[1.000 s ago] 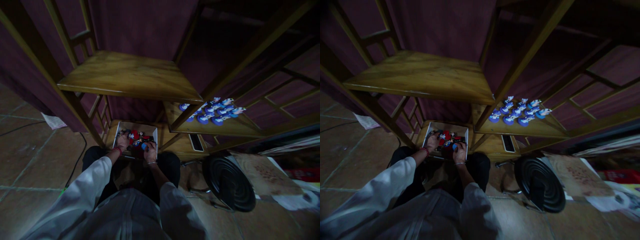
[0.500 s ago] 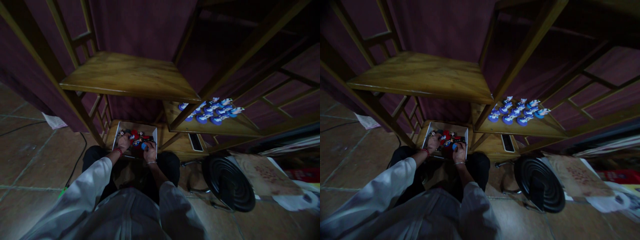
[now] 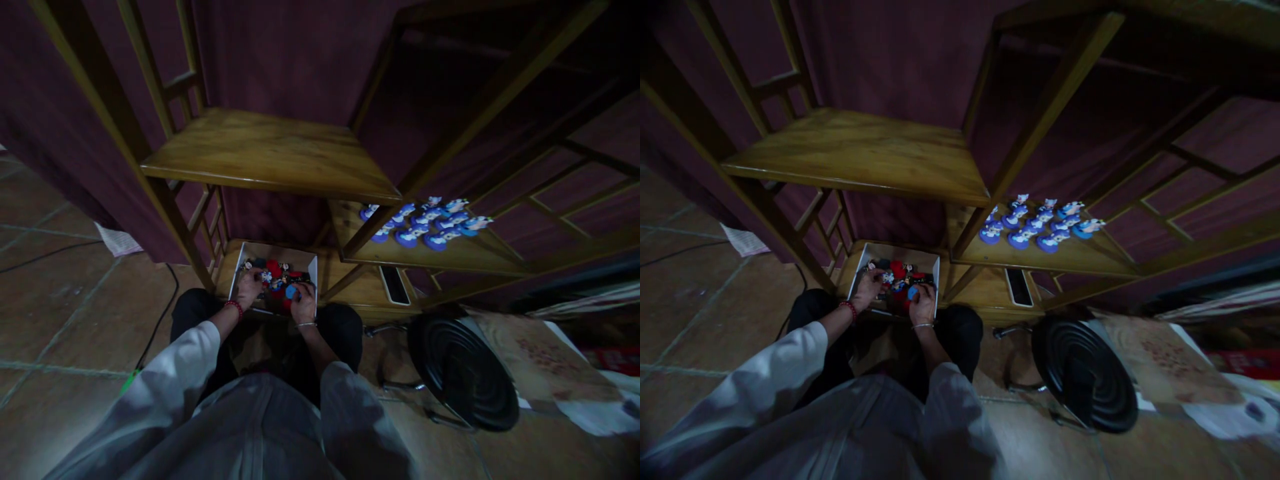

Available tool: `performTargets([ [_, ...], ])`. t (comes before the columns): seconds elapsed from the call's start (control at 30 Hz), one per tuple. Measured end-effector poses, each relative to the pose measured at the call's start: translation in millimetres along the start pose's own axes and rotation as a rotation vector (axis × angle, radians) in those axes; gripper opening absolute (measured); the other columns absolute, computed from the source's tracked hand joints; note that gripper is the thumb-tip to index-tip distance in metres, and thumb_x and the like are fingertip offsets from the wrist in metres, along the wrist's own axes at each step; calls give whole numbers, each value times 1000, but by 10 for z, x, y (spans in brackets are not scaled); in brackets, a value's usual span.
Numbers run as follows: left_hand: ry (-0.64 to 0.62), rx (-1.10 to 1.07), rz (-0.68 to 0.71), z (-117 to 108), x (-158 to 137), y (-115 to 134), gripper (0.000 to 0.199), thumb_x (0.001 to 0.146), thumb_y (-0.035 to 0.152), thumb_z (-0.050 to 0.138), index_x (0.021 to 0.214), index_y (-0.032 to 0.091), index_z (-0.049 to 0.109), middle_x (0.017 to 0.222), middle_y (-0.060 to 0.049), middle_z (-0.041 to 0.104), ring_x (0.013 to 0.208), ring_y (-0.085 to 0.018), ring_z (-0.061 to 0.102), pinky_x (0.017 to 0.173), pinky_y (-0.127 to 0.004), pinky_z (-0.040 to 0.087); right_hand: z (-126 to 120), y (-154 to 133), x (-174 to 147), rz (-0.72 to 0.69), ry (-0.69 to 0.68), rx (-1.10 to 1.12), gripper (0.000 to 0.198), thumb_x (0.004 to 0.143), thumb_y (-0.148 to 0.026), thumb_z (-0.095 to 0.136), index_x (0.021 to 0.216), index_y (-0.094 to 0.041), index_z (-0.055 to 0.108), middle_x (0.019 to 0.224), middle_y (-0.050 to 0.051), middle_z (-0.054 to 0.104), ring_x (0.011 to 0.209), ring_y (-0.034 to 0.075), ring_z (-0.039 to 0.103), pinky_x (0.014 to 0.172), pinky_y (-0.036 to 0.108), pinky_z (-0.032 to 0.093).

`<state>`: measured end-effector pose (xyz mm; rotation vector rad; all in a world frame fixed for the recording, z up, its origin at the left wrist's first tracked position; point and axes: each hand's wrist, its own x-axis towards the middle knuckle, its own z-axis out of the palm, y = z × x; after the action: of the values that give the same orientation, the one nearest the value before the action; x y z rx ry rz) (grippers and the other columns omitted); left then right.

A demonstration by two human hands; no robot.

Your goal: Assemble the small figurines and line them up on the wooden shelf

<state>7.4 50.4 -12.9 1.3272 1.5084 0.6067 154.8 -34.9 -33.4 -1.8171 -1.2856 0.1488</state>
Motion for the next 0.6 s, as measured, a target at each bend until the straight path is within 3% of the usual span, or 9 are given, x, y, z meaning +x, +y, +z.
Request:
performTargets([
  [0.23, -82, -269, -52, -27, -191, 24, 27, 83, 10, 36, 106, 10, 52, 81, -5, 61, 53, -8, 58, 52, -19, 48, -45, 81, 62, 134, 19, 164, 27, 72, -15, 44, 88, -18, 65, 90, 6, 61, 86, 17, 56, 83, 31, 44],
  [0.43, -121, -257, 4, -32, -254, 22, 27, 83, 11, 37, 104, 10, 54, 82, -5, 61, 49, -6, 55, 48, -18, 47, -80, 233, 17, 322, -125, 449, 28, 72, -28, 48, 95, -18, 61, 89, 6, 63, 72, 16, 62, 67, 30, 51],
  [0.6, -208, -232, 25, 54, -337, 21, 26, 83, 13, 40, 104, 12, 55, 77, -4, 62, 50, -6, 56, 50, -16, 47, -97, 235, -53, 411, -259, 547, 34, 68, -41, 54, 94, -20, 61, 80, 4, 64, 64, 15, 61, 56, 27, 51],
])
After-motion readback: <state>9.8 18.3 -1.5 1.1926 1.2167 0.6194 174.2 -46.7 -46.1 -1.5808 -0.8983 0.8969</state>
